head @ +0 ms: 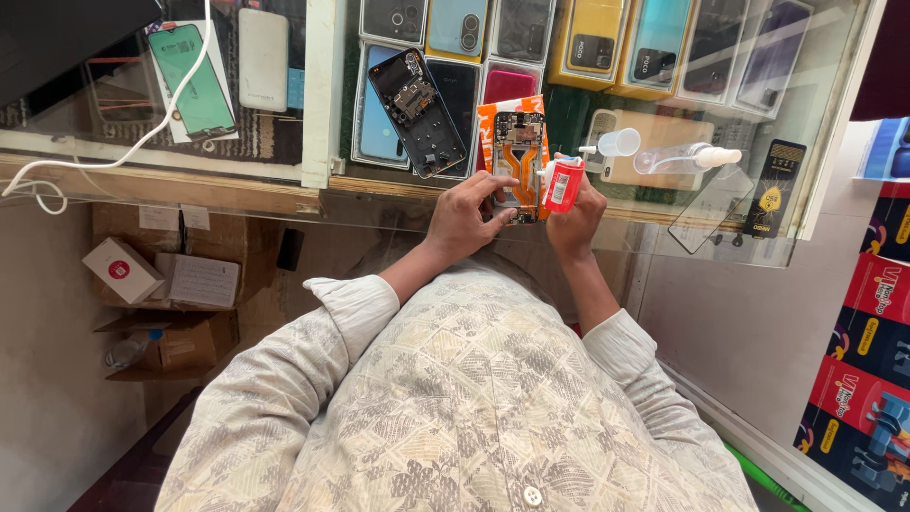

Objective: The person applies adhesive to a smartphone screen and internal components, then handles the battery and a small black component. They place the screen on the phone chassis and continue working on the internal assembly.

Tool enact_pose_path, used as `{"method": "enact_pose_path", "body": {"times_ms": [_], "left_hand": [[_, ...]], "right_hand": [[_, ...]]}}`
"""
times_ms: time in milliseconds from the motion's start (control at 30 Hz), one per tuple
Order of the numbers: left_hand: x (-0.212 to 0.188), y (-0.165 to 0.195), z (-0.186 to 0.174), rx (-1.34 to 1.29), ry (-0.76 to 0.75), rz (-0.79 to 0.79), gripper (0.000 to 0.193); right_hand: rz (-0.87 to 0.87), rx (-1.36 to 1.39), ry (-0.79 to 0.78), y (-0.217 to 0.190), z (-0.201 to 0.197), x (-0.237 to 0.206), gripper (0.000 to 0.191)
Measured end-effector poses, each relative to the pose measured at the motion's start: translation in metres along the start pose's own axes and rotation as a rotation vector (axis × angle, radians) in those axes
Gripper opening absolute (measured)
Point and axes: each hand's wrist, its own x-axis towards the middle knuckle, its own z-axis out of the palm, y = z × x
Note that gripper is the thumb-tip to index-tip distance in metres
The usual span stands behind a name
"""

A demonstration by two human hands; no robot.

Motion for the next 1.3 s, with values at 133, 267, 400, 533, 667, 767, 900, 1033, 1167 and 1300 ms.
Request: {"method": "enact_pose_path", "body": {"times_ms": [133, 267, 400, 533, 667, 767, 900, 1033, 1167, 1300], "left_hand": [[0.000, 0.000, 0.001, -0.018, 0.011, 0.008, 0.040], [-0.003, 0.002, 0.003, -0.012, -0.038, -0.062, 0.041], [-0.008, 0.004, 0.001, 0.094, -0.032, 0.089, 0.053], [-0.011, 0.006, 0.003, 0.131, -0.100, 0.050, 0.063], [-0.010, 0.005, 0.004, 0.131, -0.090, 0.062, 0.069], [-0.010, 0.003, 0.005, 0.148, -0.084, 0.065, 0.064], [-0.010, 0.004, 0.007, 0.158, -0.090, 0.059, 0.061], [-0.009, 0.006, 0.009, 0.168, -0.092, 0.055, 0.058], [-0.008, 0.009, 0.012, 0.178, -0.089, 0.055, 0.058], [-0.008, 0.013, 0.013, 0.171, -0.091, 0.055, 0.059]], "right_hand": [[0.005, 0.004, -0.001, 0.002, -0.003, -0.004, 0.019], [-0.044, 0.004, 0.000, 0.005, -0.006, -0.009, 0.018], [-0.043, 0.005, 0.008, 0.007, -0.007, -0.012, 0.019], [-0.032, -0.010, -0.014, 0.009, -0.010, -0.014, 0.021], [-0.025, 0.016, -0.023, 0.009, -0.012, -0.017, 0.024], [-0.024, 0.034, -0.017, 0.009, -0.013, -0.018, 0.026], [-0.005, 0.033, -0.012, 0.009, -0.012, -0.014, 0.023], [-0.032, 0.046, -0.007, 0.010, -0.010, -0.003, 0.020], [0.031, 0.051, -0.008, 0.011, -0.011, 0.006, 0.024], [0.019, 0.067, 0.014, 0.010, -0.011, 0.009, 0.025]]}}
